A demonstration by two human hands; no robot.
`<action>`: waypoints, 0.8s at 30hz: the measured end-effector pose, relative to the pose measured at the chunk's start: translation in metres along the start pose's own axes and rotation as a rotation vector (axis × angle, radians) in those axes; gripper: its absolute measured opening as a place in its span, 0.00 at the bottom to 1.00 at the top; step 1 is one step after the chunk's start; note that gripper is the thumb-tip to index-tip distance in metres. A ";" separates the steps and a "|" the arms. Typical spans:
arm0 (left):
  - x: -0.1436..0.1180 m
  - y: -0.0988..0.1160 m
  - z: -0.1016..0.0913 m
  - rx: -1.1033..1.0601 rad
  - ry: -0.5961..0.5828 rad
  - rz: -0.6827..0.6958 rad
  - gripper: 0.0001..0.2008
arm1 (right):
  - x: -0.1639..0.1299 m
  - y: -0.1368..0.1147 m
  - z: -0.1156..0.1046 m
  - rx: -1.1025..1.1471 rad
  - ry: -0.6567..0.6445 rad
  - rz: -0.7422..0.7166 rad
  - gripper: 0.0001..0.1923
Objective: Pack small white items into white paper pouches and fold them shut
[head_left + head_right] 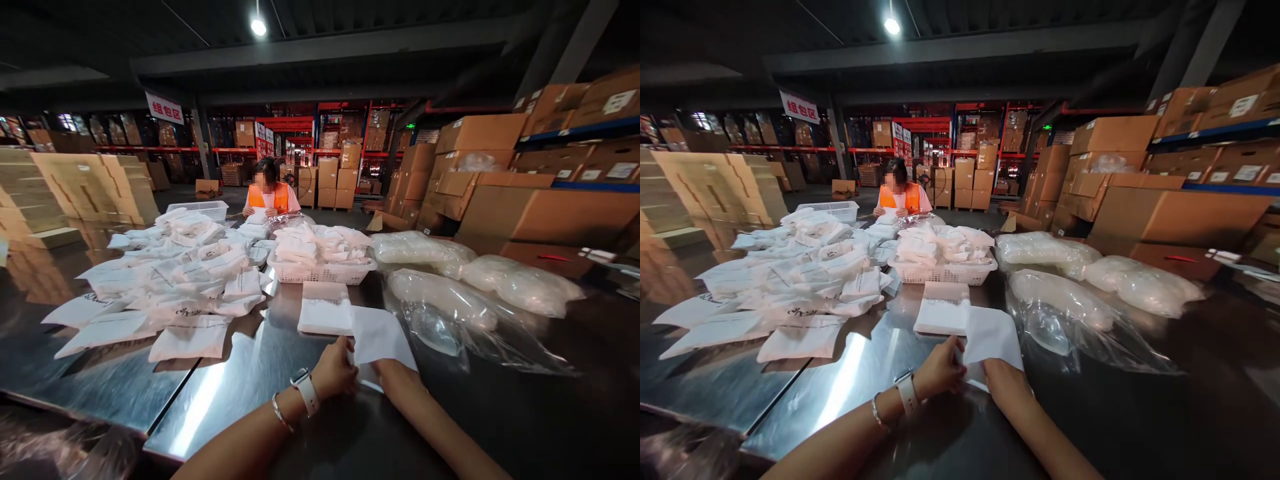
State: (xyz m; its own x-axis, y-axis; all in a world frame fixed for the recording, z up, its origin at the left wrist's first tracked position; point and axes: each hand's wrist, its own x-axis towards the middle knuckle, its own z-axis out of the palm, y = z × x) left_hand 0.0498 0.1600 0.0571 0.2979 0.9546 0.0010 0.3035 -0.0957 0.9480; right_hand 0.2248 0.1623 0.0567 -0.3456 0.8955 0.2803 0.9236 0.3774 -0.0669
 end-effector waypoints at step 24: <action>0.009 0.003 0.005 -0.690 0.081 -0.289 0.22 | -0.006 -0.036 0.004 -0.050 0.297 -0.245 0.11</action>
State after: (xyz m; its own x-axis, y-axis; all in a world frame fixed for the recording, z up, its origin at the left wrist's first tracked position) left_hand 0.0582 0.1665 0.0587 0.2172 0.9352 -0.2798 -0.2848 0.3348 0.8982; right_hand 0.1935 0.1443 0.0539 -0.5009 0.6702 0.5476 0.8290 0.5533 0.0811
